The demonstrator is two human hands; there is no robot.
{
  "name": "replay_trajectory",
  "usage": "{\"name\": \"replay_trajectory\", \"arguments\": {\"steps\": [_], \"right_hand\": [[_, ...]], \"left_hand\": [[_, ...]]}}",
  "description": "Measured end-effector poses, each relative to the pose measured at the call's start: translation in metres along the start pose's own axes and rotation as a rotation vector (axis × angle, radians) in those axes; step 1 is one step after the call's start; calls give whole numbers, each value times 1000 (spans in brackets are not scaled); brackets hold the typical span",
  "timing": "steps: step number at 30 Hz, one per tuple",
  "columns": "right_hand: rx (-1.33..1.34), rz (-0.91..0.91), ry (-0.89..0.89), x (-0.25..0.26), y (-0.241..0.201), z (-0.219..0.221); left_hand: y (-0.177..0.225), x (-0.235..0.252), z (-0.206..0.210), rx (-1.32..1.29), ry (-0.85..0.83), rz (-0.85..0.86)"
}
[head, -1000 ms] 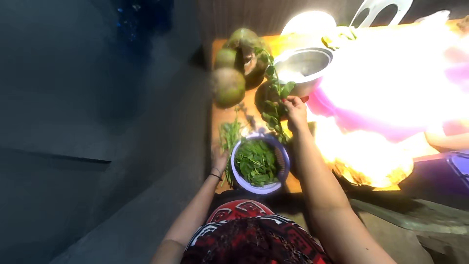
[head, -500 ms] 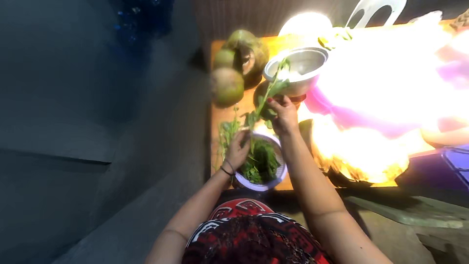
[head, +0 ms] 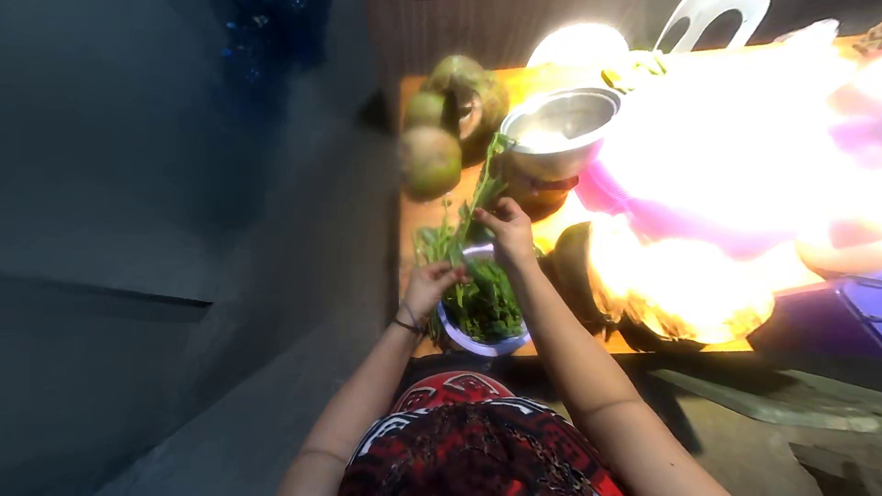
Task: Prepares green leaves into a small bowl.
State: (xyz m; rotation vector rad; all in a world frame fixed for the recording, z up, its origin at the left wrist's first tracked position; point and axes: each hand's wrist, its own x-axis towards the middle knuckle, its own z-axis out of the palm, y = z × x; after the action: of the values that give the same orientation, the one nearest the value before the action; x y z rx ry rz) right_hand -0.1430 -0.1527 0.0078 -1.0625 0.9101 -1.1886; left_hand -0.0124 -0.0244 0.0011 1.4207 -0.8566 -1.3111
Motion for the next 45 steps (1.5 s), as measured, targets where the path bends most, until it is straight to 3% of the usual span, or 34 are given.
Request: {"name": "replay_trajectory", "arguments": {"steps": [10, 14, 20, 26, 30, 32, 37, 45], "right_hand": [[-67, 181, -47, -29, 14, -10], [-175, 38, -183, -36, 20, -16], [-517, -14, -236, -43, 10, -7], [-912, -344, -321, -43, 21, -7], [-977, -444, -279, -43, 25, -3], [-886, -381, -243, -45, 22, -2], [-412, 56, -126, -48, 13, -1], [12, 375, 124, -61, 13, 2]], "left_hand": [[-4, 3, -12, -182, 91, -17], [-12, 3, -8, -174, 117, -7], [-9, 0, -10, 113, 118, 58], [-13, 2, -10, 90, 120, 36], [-11, -1, -8, -61, 91, -56], [-8, -1, -6, -188, 81, -98], [-1, 0, -1, -332, 27, -163], [2, 4, 9, -513, -65, -351]]}}
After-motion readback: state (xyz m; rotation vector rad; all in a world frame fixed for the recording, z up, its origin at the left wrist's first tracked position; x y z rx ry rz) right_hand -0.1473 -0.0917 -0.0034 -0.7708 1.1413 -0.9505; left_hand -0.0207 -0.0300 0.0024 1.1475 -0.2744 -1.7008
